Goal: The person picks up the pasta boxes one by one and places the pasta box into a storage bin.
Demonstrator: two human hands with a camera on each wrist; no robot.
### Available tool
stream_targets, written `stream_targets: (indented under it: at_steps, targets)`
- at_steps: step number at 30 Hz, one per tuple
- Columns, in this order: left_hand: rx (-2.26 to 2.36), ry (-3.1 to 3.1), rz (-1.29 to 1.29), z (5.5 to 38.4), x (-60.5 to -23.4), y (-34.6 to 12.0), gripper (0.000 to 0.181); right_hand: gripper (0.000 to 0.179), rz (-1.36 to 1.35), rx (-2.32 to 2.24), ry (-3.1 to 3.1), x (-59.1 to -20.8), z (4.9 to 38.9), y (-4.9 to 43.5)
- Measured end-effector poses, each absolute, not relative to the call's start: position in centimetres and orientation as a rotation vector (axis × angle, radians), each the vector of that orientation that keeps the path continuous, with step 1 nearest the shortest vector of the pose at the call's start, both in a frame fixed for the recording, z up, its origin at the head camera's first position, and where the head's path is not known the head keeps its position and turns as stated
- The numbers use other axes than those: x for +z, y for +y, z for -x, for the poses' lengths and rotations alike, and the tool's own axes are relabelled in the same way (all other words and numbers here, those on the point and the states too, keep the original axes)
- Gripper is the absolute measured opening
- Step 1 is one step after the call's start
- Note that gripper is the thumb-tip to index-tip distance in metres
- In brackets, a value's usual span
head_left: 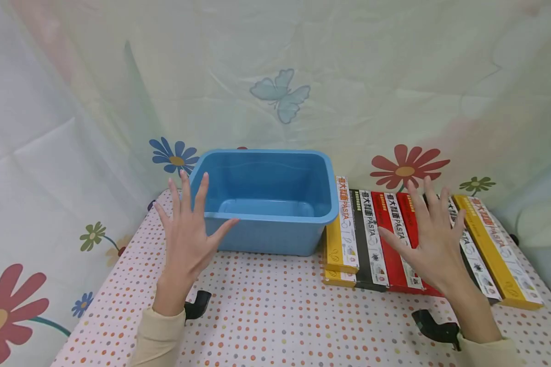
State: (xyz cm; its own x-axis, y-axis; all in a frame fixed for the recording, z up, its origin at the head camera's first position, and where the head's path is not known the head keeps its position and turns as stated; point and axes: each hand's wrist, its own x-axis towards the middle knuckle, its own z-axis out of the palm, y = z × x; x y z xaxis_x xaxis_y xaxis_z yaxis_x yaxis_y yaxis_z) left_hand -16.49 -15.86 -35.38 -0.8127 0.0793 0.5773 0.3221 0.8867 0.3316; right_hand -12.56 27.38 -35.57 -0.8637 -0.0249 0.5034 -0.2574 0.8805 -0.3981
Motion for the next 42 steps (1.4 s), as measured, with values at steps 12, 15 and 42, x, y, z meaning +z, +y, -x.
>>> stream_targets:
  at_steps: [12, 15, 42]
  targets:
    - [-1.183, -2.210, -0.020, 12.6, -37.3, -14.2, 0.087, 0.112, -0.208, 1.163, -2.434, -38.6, 11.5, 22.2]
    - [-1.314, -2.220, -0.054, 12.5, -38.1, -13.3, 0.088, 0.110, -0.180, 1.249, -2.441, -39.7, 11.5, 21.2]
    - [-2.019, -1.584, -0.035, 15.4, -39.2, -7.0, 0.098, 0.115, 0.191, 1.303, -2.616, -45.0, 13.4, 17.2]
